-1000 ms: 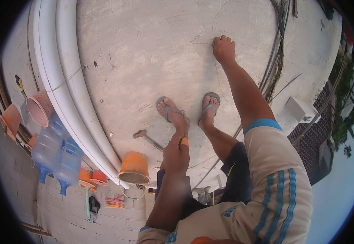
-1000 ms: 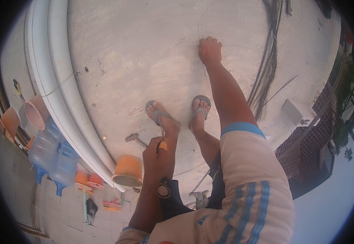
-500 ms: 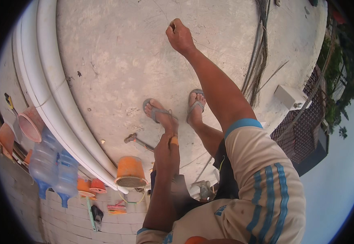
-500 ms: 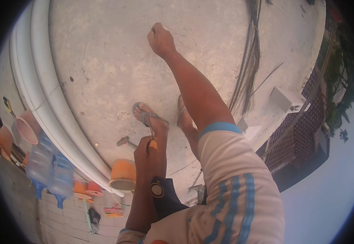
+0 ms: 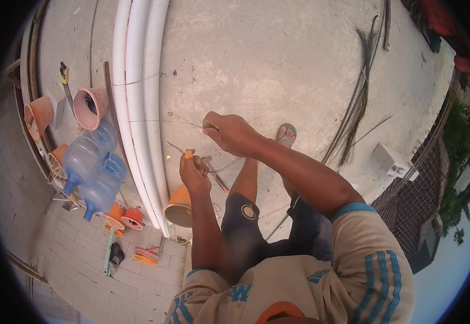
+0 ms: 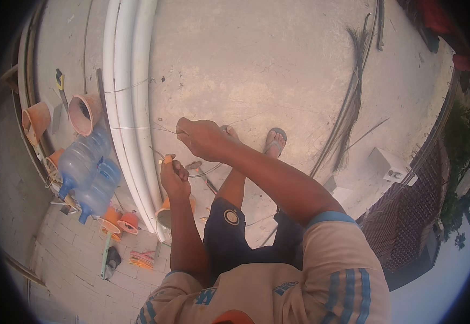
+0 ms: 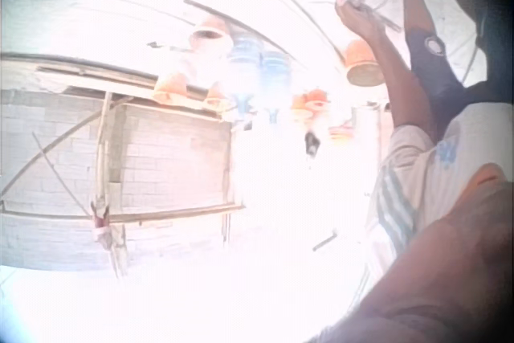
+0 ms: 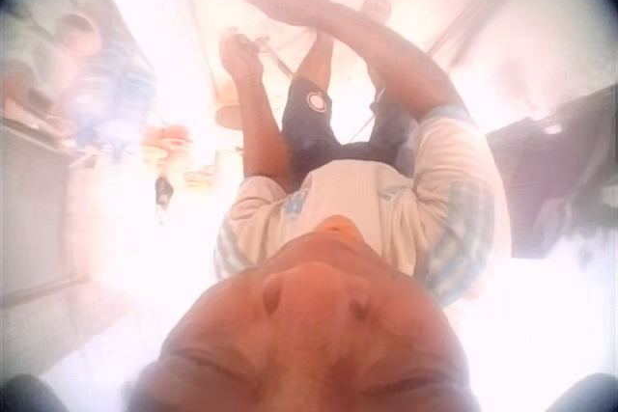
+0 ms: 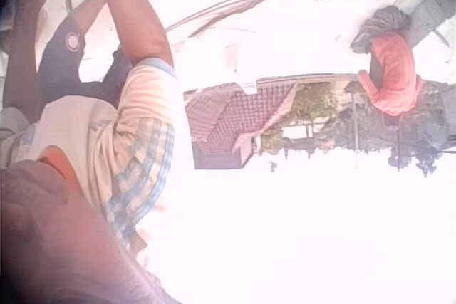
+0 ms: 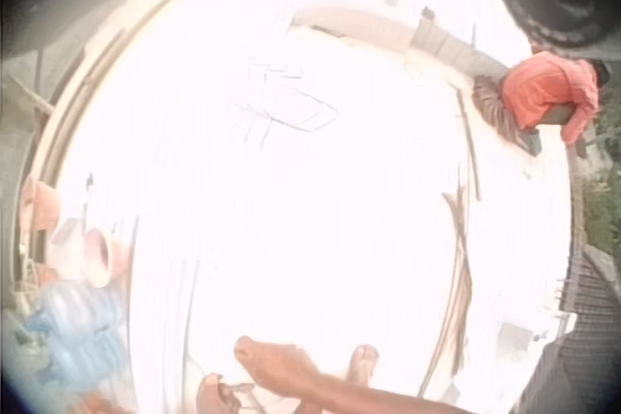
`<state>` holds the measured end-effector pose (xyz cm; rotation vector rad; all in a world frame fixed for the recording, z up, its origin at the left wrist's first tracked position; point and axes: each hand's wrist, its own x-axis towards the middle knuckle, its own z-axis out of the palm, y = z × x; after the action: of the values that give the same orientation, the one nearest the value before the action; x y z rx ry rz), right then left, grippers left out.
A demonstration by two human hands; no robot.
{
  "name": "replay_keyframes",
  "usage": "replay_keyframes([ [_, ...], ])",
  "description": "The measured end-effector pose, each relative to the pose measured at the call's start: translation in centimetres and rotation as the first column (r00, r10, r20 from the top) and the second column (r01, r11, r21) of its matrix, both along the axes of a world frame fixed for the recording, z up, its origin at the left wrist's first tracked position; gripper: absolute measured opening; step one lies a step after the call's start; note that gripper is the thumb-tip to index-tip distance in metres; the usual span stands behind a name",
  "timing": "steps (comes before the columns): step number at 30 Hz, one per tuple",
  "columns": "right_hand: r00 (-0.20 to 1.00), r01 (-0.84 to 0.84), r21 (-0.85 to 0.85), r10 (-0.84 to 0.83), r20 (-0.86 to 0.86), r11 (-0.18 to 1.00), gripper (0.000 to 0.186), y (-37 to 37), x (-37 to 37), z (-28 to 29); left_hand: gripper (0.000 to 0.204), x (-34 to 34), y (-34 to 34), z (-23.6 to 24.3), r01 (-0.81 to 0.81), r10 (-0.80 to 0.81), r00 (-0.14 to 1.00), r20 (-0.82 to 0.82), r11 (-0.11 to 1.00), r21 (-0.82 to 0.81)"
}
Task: The person ties bamboo poles together using wire and pliers on a rooftop construction site. They repeatedly wrap and twist wire around bamboo joints to secure the scaffolding structure.
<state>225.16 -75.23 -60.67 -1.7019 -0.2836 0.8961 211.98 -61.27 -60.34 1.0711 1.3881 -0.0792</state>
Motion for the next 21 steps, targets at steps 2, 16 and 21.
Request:
replay_keyframes([
  [2,0.998,-0.069,-0.014,0.069,-0.004,0.998,0.014,-1.0,-1.9,4.7,0.030,2.7,2.3,5.2,-0.009,0.015,0.993,0.118,0.999,-0.050],
  [16,0.861,-0.507,-0.159,0.506,-0.053,0.847,0.016,-5.4,-10.0,33.4,0.029,-1.4,11.4,35.2,-0.311,0.292,0.638,0.712,0.944,-0.108],
  [21,0.840,-0.542,-0.056,0.539,-0.064,0.839,0.014,-7.3,-11.8,39.3,0.026,-8.5,11.6,43.9,-0.448,0.311,0.607,0.731,0.894,-0.008],
])
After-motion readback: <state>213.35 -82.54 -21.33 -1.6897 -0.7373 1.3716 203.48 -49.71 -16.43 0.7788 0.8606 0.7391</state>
